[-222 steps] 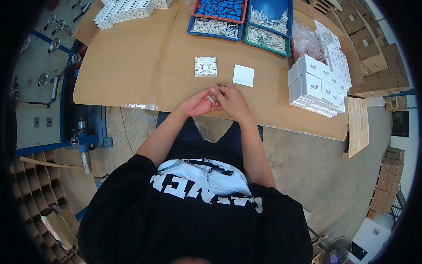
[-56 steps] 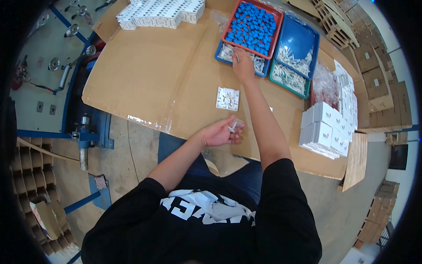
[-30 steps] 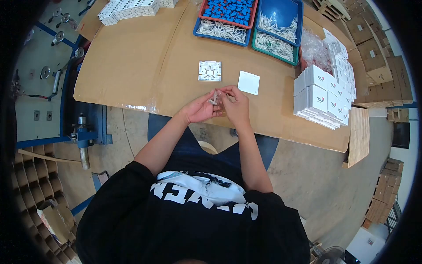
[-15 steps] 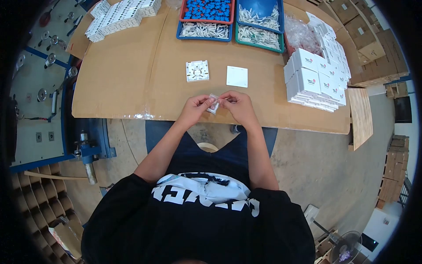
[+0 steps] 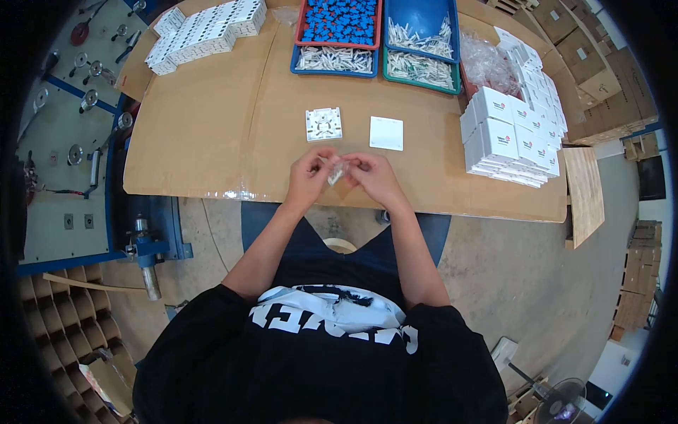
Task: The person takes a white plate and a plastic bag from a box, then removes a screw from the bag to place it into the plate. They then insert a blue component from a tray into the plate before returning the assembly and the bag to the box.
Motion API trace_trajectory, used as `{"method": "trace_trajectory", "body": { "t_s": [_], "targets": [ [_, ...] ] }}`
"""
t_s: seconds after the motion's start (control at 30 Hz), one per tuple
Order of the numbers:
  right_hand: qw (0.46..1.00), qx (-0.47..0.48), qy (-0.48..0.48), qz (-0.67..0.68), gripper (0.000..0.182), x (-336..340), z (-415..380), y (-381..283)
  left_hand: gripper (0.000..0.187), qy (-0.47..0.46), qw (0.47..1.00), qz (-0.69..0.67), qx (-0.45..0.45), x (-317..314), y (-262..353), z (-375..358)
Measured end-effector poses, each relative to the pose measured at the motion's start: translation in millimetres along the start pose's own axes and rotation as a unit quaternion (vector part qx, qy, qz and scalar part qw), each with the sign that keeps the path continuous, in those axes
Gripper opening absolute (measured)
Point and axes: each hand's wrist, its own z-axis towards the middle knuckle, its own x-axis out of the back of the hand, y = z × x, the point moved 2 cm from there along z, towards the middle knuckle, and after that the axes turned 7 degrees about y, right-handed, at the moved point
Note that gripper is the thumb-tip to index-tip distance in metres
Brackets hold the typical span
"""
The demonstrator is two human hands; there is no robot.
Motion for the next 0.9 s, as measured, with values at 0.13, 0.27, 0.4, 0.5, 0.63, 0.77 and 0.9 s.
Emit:
{"method": "trace_trajectory", "body": {
  "t_s": [0.13,0.27,0.4,0.5,0.63,0.77,0.9],
  "targets": [
    [0.985,0.165,0.05,0.019,0.013,-15.8,42.9,-26.3,0.017,0.165,0.976,-0.11,-0.087,24.6,3.7,27.4],
    [0.921,0.318,0.041,-0.223,0.022,-13.0,89.9,-16.6,0.02,0.191,0.965,0.063,-0.168,46.3,-8.9,54.4],
    [0.834,0.423,0.066,-0.348,0.018,-15.8,99.5,-5.5,0.021,0.109,0.934,0.255,-0.224,49.0,-35.5,55.6],
    [0.838,0.4,0.079,-0.363,0.018,-17.0,92.5,-9.7,0.018,0.145,0.921,0.273,-0.238,44.1,-37.6,55.5],
    [0.892,0.281,0.015,-0.354,0.02,-17.2,103.3,-10.7,0.017,0.149,0.928,0.278,-0.196,42.3,-38.1,65.4],
    [0.935,0.161,0.059,-0.31,0.018,-22.1,110.8,-17.7,0.015,0.159,0.938,0.268,-0.155,40.9,-37.6,70.0],
    [0.864,0.321,0.073,-0.38,0.014,-25.3,112.5,-15.2,0.012,0.198,0.918,0.276,-0.202,36.9,-32.0,67.3]
  ]
}}
